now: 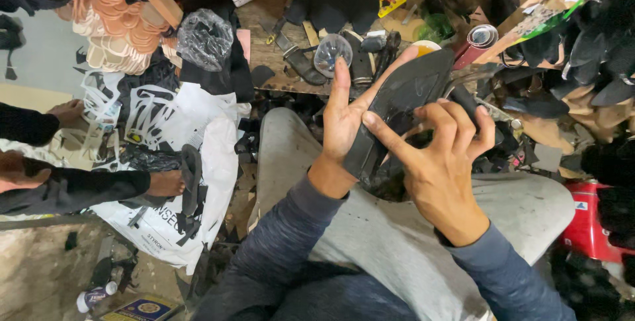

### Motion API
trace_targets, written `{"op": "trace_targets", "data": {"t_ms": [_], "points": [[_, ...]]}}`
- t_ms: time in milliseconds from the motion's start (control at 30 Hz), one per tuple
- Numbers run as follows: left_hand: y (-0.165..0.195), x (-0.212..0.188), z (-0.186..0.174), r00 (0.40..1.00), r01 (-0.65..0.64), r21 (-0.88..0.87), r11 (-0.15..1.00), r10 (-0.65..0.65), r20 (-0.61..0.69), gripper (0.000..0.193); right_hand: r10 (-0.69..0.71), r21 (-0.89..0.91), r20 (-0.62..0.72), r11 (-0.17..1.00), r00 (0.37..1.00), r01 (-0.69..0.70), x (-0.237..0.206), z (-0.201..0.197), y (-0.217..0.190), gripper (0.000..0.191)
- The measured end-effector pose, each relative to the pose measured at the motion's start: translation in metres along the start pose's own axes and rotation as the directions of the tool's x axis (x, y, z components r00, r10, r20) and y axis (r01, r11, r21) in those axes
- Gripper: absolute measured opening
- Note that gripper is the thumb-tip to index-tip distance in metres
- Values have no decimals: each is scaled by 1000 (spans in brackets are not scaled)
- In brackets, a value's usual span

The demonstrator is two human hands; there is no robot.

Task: The person applies a white adhesive to black shoe parts using a small brush, then places the parts on a shelf. The person repeats this process for several shoe parts.

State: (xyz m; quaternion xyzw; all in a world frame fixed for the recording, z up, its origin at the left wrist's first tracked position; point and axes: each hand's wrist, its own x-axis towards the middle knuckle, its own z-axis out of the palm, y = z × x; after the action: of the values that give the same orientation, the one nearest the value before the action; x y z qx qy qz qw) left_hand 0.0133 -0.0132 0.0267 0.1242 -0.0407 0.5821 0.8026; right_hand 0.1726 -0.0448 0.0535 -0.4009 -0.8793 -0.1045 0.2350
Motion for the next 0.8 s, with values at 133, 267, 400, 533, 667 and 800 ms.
{"op": "trace_targets", "data": {"t_ms": [133,267,400,533,667,800], "points": [[-4,2,-9,997,-14,-25,1000,16,78,99,0,56,-17,998,1000,1,-4,2,-2,73],[-8,4,-23,988,-52,-140,989,71,138,96,1,134,-7,991,1000,0,-9,4,-4,74],[-15,8,-37,983,-174,-59,983,169,-77,93,-11,149,-4,989,1000,11,-14,7,-3,71],[-17,9,-50,924,-262,-45,964,238,-300,84,-19,127,10,992,1000,18,-21,10,-4,71],[-14,8,-63,888,-313,-41,949,277,-368,76,-42,184,-56,982,998,52,-26,11,-8,69],[-15,9,-70,903,-364,-49,930,339,-264,72,32,184,-46,983,998,-23,-24,10,-15,70]]}}
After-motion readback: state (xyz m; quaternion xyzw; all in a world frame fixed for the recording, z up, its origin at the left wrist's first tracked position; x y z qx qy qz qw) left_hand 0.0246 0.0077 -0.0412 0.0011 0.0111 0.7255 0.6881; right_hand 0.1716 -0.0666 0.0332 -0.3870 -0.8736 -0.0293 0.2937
